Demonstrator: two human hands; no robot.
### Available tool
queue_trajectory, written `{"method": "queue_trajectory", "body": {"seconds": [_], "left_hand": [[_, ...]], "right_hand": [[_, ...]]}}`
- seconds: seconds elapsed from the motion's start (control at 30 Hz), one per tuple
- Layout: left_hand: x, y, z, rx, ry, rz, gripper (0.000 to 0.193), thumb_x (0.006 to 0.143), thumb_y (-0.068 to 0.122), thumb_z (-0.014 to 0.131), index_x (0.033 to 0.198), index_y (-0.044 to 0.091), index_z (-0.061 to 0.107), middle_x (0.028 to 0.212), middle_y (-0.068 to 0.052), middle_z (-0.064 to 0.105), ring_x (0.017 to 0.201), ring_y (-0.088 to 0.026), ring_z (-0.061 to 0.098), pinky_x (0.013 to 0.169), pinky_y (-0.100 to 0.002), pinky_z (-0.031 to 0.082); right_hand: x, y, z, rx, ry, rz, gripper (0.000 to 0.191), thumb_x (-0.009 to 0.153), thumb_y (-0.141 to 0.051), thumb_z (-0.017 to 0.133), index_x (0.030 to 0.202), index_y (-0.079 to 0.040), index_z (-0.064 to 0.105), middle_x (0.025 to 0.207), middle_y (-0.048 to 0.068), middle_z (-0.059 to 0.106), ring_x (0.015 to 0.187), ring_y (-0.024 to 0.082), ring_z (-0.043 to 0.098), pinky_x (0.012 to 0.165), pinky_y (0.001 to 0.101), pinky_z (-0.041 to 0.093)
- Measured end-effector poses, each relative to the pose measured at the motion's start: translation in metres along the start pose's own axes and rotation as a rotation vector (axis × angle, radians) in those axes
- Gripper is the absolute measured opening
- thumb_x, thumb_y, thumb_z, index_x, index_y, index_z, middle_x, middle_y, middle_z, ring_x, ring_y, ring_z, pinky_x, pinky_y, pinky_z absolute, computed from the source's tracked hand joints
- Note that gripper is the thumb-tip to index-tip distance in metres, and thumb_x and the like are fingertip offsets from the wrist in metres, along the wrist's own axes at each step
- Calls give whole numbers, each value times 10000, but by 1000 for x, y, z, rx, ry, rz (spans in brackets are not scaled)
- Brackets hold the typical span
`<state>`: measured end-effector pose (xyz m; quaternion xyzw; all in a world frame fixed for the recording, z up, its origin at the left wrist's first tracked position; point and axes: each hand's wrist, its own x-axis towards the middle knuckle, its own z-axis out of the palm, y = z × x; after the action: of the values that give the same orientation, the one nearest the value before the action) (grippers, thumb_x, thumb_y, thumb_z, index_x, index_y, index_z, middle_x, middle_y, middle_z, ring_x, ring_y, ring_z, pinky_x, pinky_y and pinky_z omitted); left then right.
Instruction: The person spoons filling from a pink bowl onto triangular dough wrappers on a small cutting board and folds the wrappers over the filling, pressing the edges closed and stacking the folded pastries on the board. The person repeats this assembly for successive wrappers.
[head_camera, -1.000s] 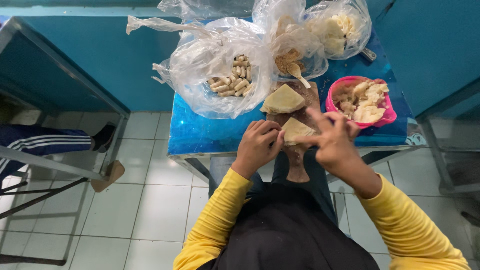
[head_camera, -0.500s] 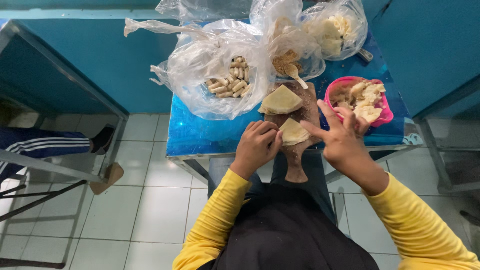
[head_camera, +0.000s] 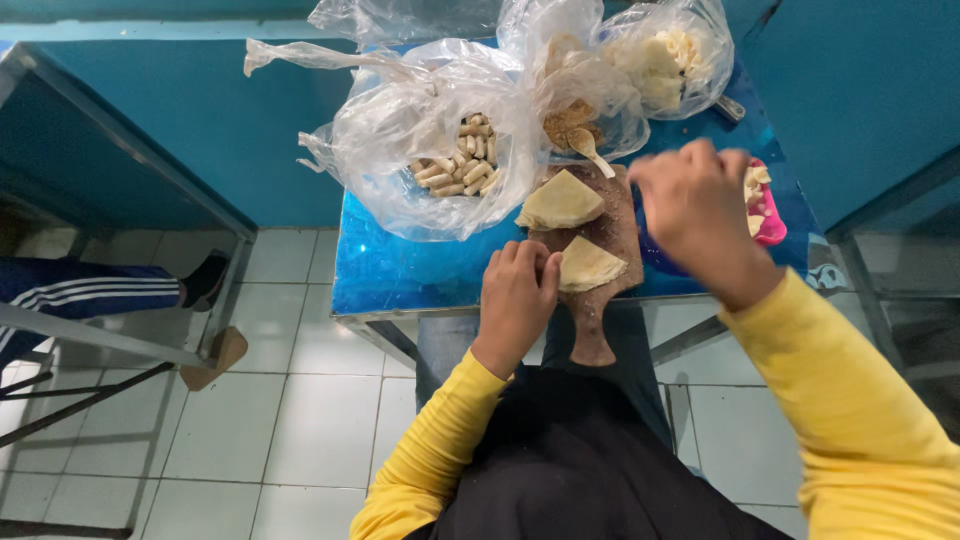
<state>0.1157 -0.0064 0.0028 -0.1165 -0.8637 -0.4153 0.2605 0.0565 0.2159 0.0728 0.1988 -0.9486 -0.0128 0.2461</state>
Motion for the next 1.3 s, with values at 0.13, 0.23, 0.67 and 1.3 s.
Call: {"method": "queue_trajectory", "body": {"seconds": [0.13,0.23,0.67,1.3], "left_hand": [[-2,4,4,147,-21,-32,219,915,283,739,870,92,642,892,-100,624,862,-332,597,736,-442,470],[-3,5,4,198,-76,-18,225,906,307,741,877,105,648,900,-83,624,886,-319,597,718,-453,448],[-1,10,10,-84,-117,-9,237,910,141,682,1094,44,568,961,-158,687,908,-382,654,793,-478,508],[-1,0,6,16,-79,-37,214,898,101,681,1095,28,639,1019,-172,646,964,-392,603,869,-471,495]], "right_hand": [[50,7,42,179,-106,232,271,999,-418,706,1023,-148,702,929,109,744,944,353,668,893,524,403],[72,9,72,266,-203,294,379,869,-450,800,1021,-121,688,930,142,744,941,375,681,863,535,434],[98,21,123,510,40,411,125,879,-212,784,954,-113,786,954,189,737,917,397,696,790,476,542],[91,45,129,1096,-14,715,151,944,-124,693,969,4,769,776,77,756,524,72,612,499,248,487]]}}
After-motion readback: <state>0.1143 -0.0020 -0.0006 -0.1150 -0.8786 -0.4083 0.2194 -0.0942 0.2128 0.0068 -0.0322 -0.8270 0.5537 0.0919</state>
